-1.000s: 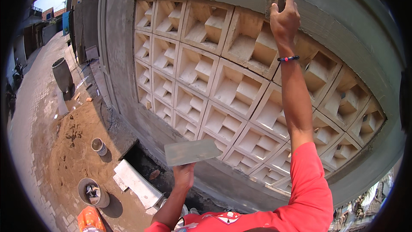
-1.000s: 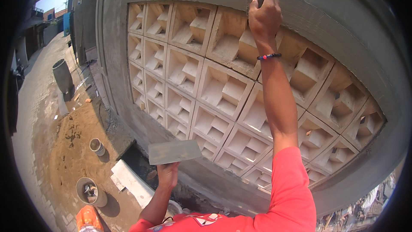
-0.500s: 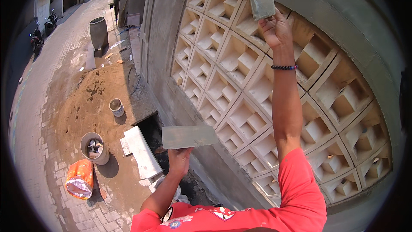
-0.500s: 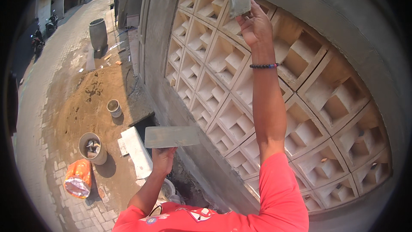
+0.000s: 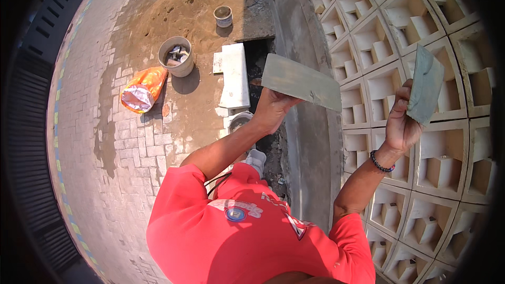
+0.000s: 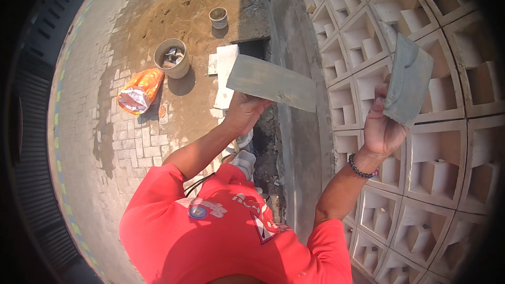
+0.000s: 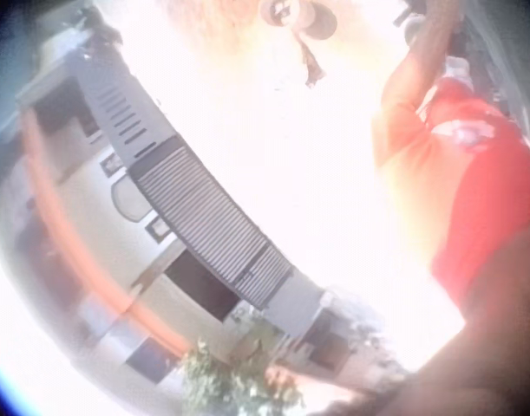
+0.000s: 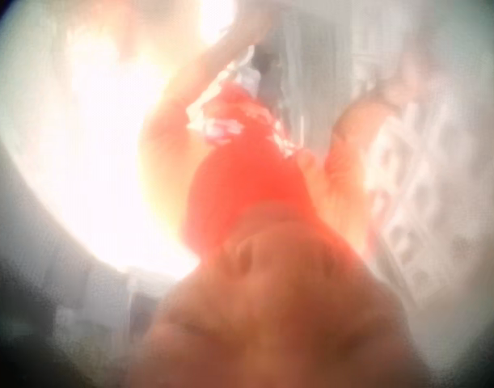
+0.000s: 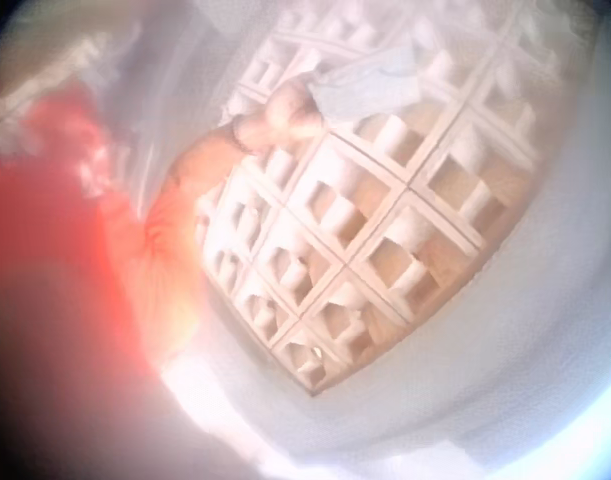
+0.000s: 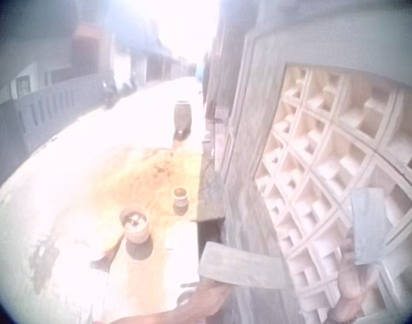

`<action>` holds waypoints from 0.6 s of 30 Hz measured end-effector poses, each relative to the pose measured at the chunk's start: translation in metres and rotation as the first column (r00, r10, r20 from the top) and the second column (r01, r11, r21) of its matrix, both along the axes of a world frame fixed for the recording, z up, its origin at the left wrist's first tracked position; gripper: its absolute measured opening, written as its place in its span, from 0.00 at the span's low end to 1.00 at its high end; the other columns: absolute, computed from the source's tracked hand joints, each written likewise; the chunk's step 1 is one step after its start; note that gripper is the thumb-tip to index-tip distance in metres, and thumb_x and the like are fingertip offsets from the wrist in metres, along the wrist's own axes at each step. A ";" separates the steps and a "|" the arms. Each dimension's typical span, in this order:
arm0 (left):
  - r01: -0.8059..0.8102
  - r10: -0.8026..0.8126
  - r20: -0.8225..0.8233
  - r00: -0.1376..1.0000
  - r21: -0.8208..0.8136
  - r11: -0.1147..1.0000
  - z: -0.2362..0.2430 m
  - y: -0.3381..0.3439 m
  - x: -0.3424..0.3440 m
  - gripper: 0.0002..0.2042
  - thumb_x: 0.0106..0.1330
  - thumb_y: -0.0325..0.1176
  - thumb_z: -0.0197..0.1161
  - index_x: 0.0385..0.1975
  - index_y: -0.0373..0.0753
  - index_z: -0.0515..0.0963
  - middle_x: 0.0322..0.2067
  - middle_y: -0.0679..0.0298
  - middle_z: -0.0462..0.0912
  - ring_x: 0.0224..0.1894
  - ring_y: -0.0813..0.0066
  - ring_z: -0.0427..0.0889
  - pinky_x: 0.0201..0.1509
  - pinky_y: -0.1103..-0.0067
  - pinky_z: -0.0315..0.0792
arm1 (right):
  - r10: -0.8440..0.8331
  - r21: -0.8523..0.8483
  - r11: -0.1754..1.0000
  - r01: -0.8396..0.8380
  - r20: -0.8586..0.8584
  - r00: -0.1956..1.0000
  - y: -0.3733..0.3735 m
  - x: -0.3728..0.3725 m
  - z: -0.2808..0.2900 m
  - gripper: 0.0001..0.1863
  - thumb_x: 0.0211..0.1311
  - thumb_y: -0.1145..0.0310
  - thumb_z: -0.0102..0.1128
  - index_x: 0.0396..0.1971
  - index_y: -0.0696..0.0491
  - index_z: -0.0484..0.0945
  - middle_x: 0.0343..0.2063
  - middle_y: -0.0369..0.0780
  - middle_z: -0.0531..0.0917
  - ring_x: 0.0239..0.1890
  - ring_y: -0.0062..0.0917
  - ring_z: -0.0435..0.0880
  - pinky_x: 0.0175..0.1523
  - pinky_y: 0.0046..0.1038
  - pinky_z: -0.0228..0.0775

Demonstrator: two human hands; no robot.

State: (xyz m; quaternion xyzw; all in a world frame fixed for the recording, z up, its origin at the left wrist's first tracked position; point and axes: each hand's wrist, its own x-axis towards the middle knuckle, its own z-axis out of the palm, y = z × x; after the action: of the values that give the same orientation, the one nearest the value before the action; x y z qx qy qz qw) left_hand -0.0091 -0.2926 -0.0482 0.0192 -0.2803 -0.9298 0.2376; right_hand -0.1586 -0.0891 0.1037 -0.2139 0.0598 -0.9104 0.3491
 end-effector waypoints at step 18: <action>0.082 -0.089 0.121 0.989 0.062 0.995 -0.146 -0.181 0.084 0.21 0.58 0.13 0.57 0.52 0.39 0.70 0.49 0.61 0.75 0.54 0.65 0.74 0.61 0.67 0.69 | -0.230 0.217 0.963 0.157 0.370 0.900 -0.080 0.153 -0.274 0.20 0.63 0.71 0.48 0.54 0.60 0.70 0.53 0.49 0.75 0.52 0.44 0.77 0.56 0.42 0.73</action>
State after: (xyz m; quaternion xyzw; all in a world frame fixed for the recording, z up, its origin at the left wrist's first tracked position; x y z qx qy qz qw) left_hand 0.0750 -0.4735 -0.1940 0.0716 -0.2686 -0.9438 0.1788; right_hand -0.0060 -0.1689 -0.1702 0.0124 0.0928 -0.9555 0.2796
